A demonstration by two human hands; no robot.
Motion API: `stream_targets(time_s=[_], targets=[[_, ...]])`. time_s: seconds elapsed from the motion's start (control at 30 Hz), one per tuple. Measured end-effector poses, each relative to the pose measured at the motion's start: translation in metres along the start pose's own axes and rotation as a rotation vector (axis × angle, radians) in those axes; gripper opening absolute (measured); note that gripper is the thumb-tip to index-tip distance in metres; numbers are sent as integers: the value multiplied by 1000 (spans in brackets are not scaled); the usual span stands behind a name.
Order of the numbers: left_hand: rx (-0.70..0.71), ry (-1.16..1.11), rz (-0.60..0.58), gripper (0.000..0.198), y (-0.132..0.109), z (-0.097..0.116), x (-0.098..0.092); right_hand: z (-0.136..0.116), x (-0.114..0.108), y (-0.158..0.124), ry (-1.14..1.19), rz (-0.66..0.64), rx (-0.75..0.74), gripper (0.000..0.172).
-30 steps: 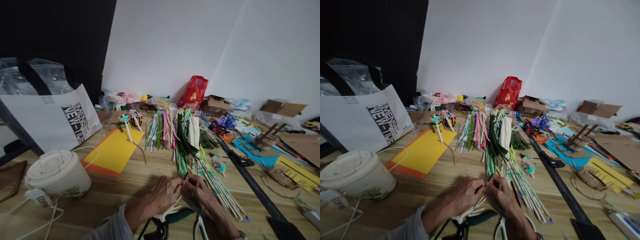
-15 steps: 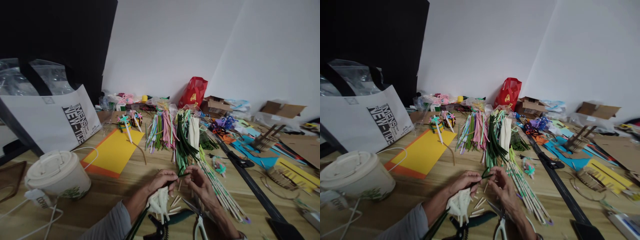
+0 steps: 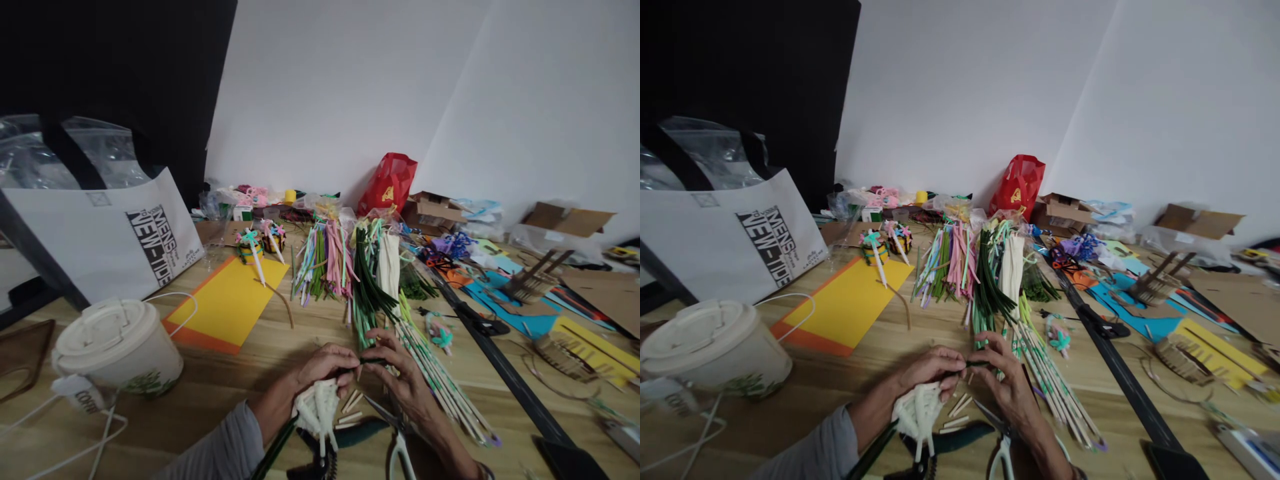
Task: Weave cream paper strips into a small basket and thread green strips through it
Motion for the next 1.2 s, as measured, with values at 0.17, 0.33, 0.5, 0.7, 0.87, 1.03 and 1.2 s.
stream_targets(time_s=[0.17, 0.33, 0.5, 0.7, 0.87, 1.03, 1.2], targets=[[29, 86, 4, 36, -2, -1, 3, 3, 0, 2, 28, -67, -15, 18], [180, 307, 30, 33, 0, -2, 6, 7, 5, 1, 57, -153, 125, 26], [367, 708, 194, 24, -8, -1, 20, 15, 9, -2, 174, -205, 276, 34], [459, 1103, 301, 18, -17, 1, 35, 19, 7, 0, 339, -271, 369, 40], [380, 725, 214, 28, -7, -7, 24, 13, 5, 2, 477, -211, 419, 39], [270, 268, 138, 39, 2, -4, 7, 13, 1, 2, 437, -17, 326, 31], [167, 123, 102, 41, 4, -2, -3, 13, 2, -1, 77, 62, 35, 21]])
Point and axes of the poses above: each hand's wrist, its own y-axis towards the middle knuckle, its own x-axis out of the palm, z = x × y, the point moved 2 cm from there along y, towards the middle knuckle, and after that the axes turned 14 degrees about -y, right-handed, at the moved point
